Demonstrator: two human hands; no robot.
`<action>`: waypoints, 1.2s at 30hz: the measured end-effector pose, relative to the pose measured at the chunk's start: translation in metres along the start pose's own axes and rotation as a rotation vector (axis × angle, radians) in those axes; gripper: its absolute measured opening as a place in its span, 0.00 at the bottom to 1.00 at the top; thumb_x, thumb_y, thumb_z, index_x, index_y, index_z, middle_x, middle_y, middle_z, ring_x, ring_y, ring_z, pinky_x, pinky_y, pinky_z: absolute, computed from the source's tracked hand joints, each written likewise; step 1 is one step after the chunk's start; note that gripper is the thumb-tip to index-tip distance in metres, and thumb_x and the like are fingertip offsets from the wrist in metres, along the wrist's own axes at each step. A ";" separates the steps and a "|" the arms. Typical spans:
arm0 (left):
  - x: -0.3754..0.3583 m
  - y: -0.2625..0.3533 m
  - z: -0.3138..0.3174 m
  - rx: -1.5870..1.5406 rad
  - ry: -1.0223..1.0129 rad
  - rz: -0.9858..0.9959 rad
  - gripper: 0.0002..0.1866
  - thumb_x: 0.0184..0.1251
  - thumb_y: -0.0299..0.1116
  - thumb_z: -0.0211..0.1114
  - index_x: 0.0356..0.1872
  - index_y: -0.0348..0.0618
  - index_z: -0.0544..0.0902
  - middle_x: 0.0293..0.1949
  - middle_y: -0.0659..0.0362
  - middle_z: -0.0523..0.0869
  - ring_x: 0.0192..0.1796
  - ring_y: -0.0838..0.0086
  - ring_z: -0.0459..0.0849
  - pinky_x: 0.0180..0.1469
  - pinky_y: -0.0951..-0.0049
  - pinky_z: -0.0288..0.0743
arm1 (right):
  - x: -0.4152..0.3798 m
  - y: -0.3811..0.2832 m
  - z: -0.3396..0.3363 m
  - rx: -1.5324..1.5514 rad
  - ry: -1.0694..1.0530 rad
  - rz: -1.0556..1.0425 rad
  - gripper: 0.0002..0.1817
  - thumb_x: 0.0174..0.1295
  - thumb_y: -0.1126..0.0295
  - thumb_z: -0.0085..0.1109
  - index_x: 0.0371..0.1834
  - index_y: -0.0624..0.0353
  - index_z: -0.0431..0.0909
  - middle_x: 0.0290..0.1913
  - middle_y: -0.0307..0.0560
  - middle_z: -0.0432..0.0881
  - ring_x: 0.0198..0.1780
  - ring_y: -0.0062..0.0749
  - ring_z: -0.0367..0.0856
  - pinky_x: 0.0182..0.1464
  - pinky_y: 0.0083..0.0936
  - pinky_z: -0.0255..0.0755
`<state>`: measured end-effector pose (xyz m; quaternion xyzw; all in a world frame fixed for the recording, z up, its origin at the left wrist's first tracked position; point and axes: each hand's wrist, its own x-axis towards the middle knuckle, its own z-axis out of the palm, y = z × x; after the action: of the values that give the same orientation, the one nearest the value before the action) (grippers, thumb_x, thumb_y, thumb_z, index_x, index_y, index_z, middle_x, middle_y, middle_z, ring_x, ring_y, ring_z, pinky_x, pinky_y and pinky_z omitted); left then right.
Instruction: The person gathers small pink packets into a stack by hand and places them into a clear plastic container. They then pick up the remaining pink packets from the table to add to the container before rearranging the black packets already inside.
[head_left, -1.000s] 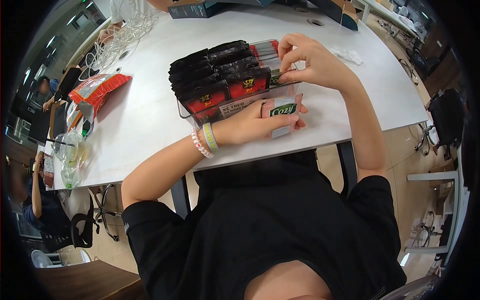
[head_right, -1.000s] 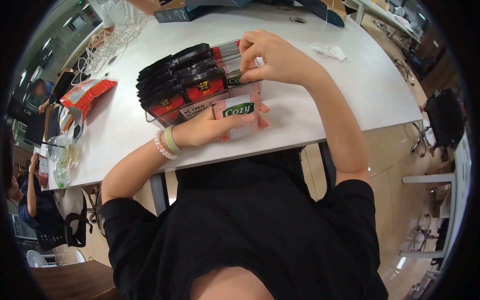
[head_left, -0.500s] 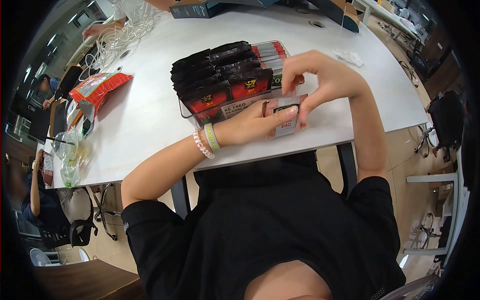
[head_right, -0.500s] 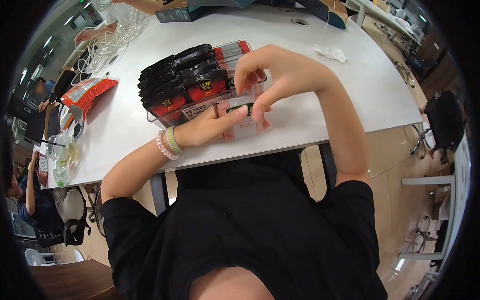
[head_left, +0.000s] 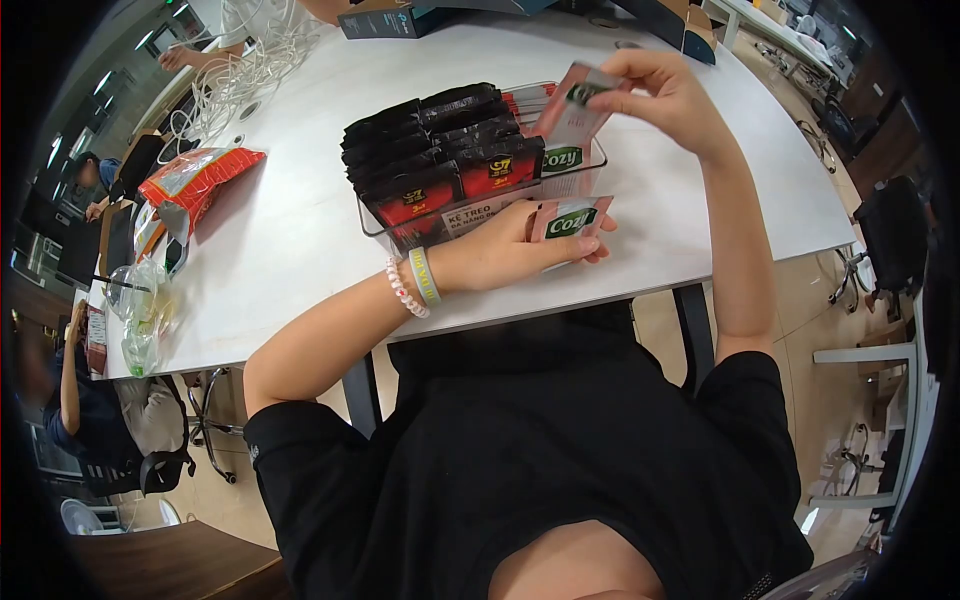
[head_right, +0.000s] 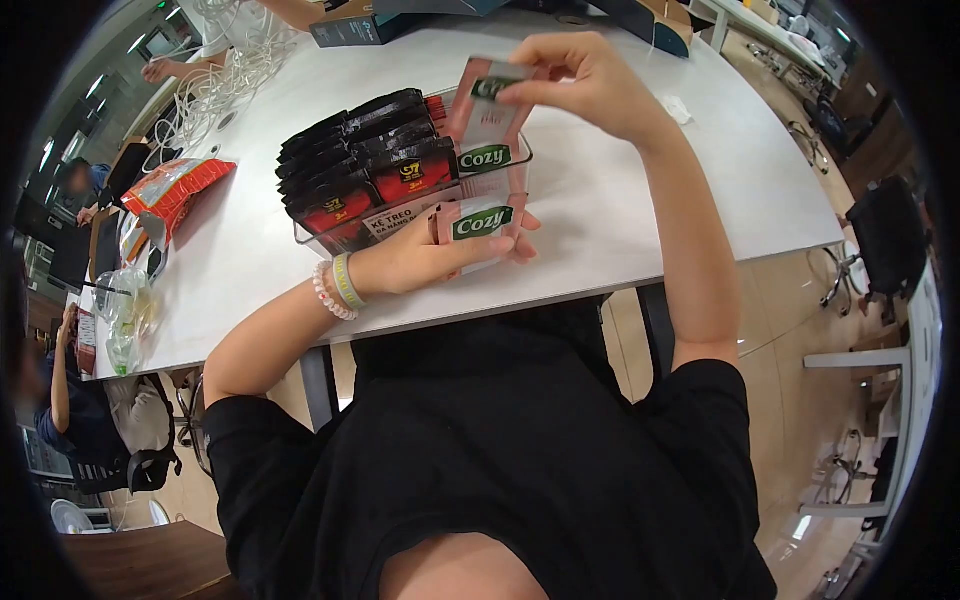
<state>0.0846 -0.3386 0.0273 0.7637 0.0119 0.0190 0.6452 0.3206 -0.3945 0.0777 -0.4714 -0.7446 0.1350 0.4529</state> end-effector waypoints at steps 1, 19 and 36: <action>0.000 0.001 0.000 -0.005 -0.004 -0.005 0.21 0.71 0.42 0.58 0.57 0.38 0.74 0.47 0.56 0.84 0.51 0.79 0.80 0.59 0.75 0.69 | 0.000 -0.003 0.003 -0.044 -0.057 0.023 0.05 0.55 0.74 0.66 0.33 0.62 0.81 0.32 0.35 0.81 0.33 0.15 0.77 0.37 0.17 0.69; 0.005 -0.015 -0.001 0.099 -0.074 0.121 0.18 0.71 0.36 0.56 0.56 0.34 0.75 0.50 0.54 0.83 0.56 0.74 0.78 0.64 0.71 0.65 | 0.000 -0.005 0.029 -0.242 -0.252 -0.046 0.07 0.49 0.71 0.68 0.28 0.61 0.82 0.27 0.41 0.78 0.33 0.30 0.73 0.38 0.27 0.67; 0.007 -0.023 0.000 0.855 -0.117 0.586 0.22 0.55 0.37 0.60 0.52 0.39 0.75 0.51 0.52 0.81 0.52 0.56 0.79 0.53 0.61 0.75 | -0.005 -0.020 0.030 -0.349 -0.406 0.118 0.15 0.58 0.58 0.64 0.24 0.60 0.79 0.22 0.40 0.76 0.29 0.30 0.69 0.49 0.31 0.63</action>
<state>0.0922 -0.3344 0.0045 0.9300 -0.2316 0.1495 0.2429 0.2855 -0.4017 0.0710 -0.5480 -0.8035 0.1227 0.1975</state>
